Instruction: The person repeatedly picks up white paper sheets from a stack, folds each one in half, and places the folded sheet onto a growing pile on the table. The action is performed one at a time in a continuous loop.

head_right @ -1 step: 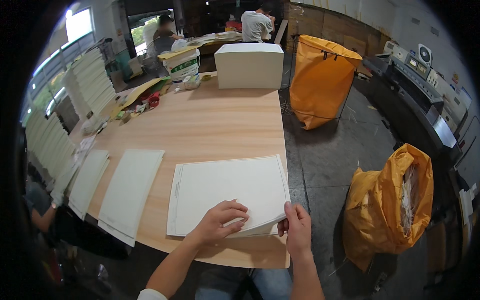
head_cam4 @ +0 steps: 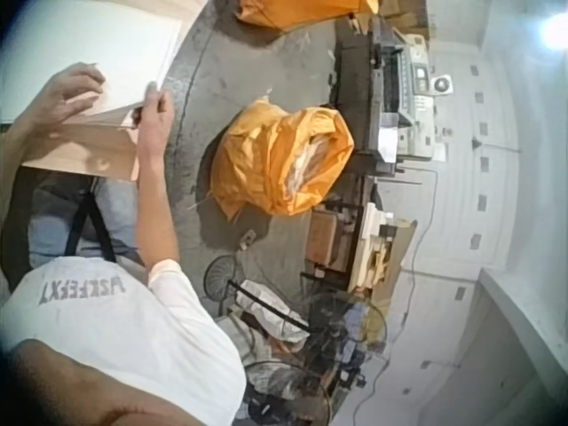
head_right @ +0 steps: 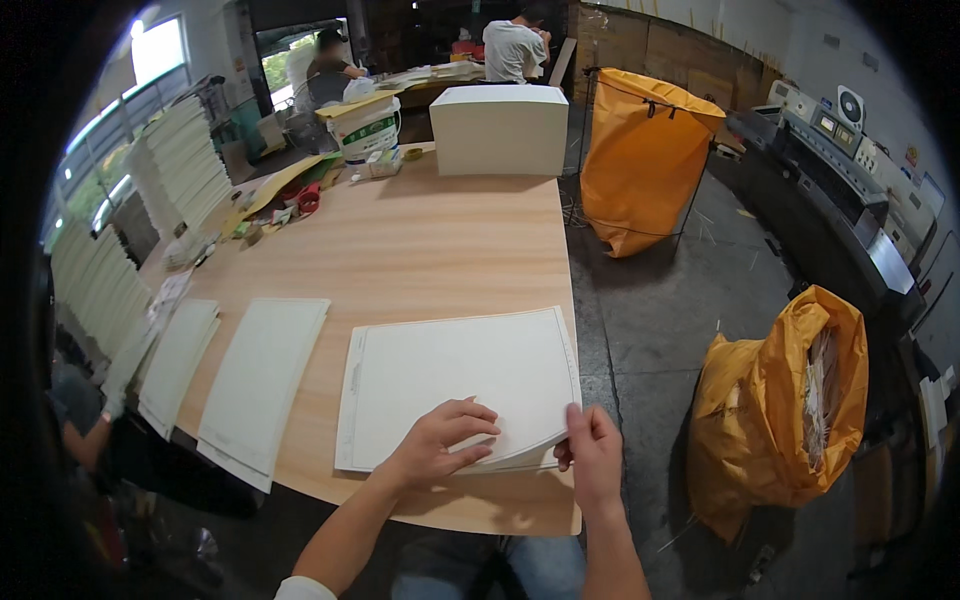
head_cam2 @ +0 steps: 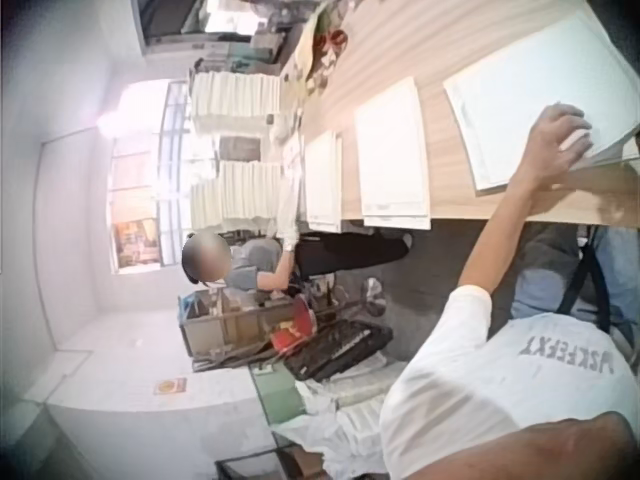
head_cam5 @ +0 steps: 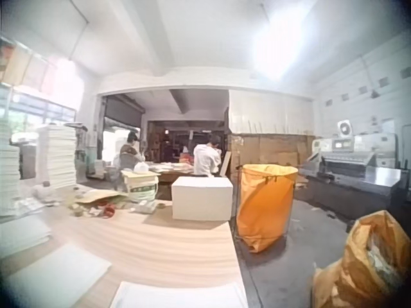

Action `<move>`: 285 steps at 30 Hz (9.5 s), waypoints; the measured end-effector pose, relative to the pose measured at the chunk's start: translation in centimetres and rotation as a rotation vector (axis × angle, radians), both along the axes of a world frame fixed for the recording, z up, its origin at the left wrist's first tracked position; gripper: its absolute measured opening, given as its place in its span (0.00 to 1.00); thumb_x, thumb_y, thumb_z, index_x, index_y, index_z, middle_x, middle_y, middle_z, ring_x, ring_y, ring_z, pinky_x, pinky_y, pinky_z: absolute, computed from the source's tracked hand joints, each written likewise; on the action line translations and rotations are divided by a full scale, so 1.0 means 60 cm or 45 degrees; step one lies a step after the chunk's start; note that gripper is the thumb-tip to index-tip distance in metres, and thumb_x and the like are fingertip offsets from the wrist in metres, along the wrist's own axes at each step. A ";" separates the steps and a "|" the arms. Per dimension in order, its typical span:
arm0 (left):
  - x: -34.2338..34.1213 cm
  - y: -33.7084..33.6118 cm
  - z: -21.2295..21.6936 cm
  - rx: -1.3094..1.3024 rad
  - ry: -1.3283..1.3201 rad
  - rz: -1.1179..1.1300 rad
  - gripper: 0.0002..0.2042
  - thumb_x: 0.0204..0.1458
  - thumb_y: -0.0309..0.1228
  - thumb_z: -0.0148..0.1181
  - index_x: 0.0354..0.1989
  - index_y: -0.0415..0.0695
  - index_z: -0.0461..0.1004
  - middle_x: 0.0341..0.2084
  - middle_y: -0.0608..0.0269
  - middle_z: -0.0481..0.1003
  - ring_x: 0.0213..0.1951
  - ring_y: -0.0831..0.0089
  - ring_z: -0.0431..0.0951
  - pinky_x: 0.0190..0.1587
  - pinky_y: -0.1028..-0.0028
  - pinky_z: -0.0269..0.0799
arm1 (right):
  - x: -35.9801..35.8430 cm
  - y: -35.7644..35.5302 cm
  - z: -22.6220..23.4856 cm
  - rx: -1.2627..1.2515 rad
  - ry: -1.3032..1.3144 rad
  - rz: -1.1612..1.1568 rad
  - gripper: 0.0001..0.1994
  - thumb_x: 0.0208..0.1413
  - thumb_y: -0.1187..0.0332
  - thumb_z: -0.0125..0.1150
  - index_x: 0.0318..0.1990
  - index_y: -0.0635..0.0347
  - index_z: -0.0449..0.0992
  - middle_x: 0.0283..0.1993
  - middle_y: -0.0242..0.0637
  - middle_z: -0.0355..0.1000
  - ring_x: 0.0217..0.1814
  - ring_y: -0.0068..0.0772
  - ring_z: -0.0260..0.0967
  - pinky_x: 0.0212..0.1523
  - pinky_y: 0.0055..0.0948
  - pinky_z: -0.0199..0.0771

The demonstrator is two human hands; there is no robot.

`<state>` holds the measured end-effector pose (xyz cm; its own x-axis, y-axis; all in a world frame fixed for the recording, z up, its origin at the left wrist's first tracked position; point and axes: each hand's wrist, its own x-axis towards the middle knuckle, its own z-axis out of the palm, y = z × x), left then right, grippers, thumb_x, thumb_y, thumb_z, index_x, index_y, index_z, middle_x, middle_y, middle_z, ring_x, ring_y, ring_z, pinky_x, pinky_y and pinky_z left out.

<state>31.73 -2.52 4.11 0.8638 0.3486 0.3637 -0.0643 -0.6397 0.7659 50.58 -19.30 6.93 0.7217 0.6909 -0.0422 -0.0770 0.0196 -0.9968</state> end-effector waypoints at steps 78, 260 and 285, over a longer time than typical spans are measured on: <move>0.006 -0.024 0.017 0.228 0.036 -0.017 0.27 0.51 0.35 0.77 0.62 0.53 0.80 0.58 0.54 0.78 0.60 0.54 0.77 0.73 0.46 0.63 | -0.049 -0.044 -0.076 -0.282 -1.482 0.358 0.20 0.58 0.52 0.66 0.48 0.59 0.83 0.46 0.45 0.78 0.63 0.57 0.69 0.75 0.70 0.43; -0.027 -0.078 -0.005 -0.337 -0.062 0.003 0.26 0.48 0.32 0.82 0.57 0.48 0.81 0.56 0.51 0.77 0.60 0.56 0.77 0.62 0.63 0.73 | -0.006 -0.037 0.028 0.289 0.296 0.153 0.27 0.75 0.43 0.51 0.26 0.53 0.66 0.19 0.29 0.65 0.20 0.25 0.71 0.21 0.24 0.69; -0.021 -0.091 0.025 -0.219 0.050 0.081 0.23 0.47 0.34 0.82 0.53 0.49 0.83 0.49 0.52 0.81 0.55 0.51 0.81 0.75 0.53 0.63 | -0.021 -0.064 0.009 0.278 0.233 -0.047 0.18 0.73 0.60 0.58 0.28 0.56 0.69 0.21 0.32 0.67 0.23 0.25 0.72 0.25 0.27 0.72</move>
<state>30.47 -7.96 5.59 0.8504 0.4572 0.2604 0.0045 -0.5012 0.8653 49.29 -23.16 7.46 0.7408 0.6712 -0.0273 -0.2504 0.2382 -0.9384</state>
